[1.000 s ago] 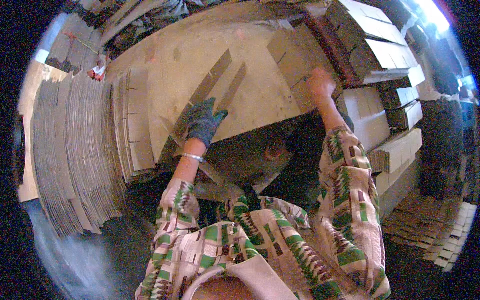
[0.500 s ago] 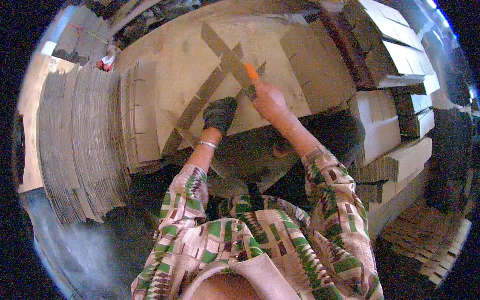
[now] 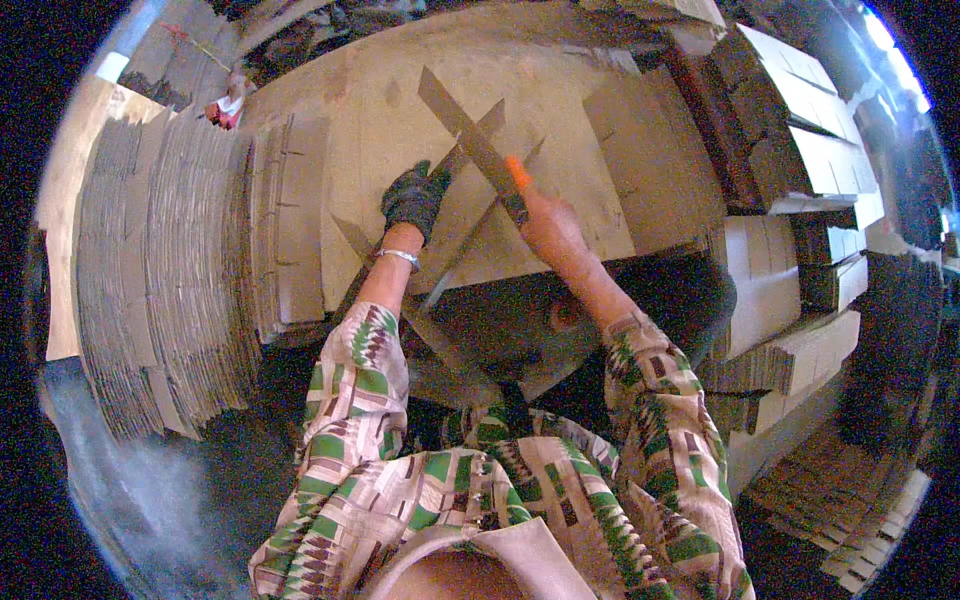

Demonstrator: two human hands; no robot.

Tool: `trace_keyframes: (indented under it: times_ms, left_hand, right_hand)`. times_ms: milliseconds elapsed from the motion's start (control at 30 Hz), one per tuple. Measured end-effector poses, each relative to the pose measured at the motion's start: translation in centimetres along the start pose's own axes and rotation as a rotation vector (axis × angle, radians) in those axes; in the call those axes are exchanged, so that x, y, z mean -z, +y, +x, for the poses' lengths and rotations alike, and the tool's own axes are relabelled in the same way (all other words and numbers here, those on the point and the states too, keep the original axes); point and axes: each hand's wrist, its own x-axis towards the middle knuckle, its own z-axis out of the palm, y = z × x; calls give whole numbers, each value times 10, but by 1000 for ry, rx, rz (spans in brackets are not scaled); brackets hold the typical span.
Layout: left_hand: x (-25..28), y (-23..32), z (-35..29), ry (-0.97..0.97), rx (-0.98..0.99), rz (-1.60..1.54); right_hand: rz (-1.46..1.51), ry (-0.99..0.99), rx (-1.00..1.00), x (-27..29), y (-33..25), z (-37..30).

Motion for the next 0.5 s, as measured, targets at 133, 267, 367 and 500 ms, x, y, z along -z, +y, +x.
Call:
trace_keyframes:
  times_ms: [133, 267, 367, 500]
  left_hand:
    - [4, 7, 8, -195, -4, 35]
    - [-2, 4, 14, -136, 13, 76]
    - [-2, 1, 16, -110, 40, 59]
    - [-1, -2, 7, -50, 19, 1]
  right_hand:
    - [-89, -200, -68, 11, -12, 12]
    - [-86, -274, -176, 5, -20, 23]
    - [-79, -217, -111, 4, -20, 21]
    - [-101, -264, -101, 11, -22, 8]
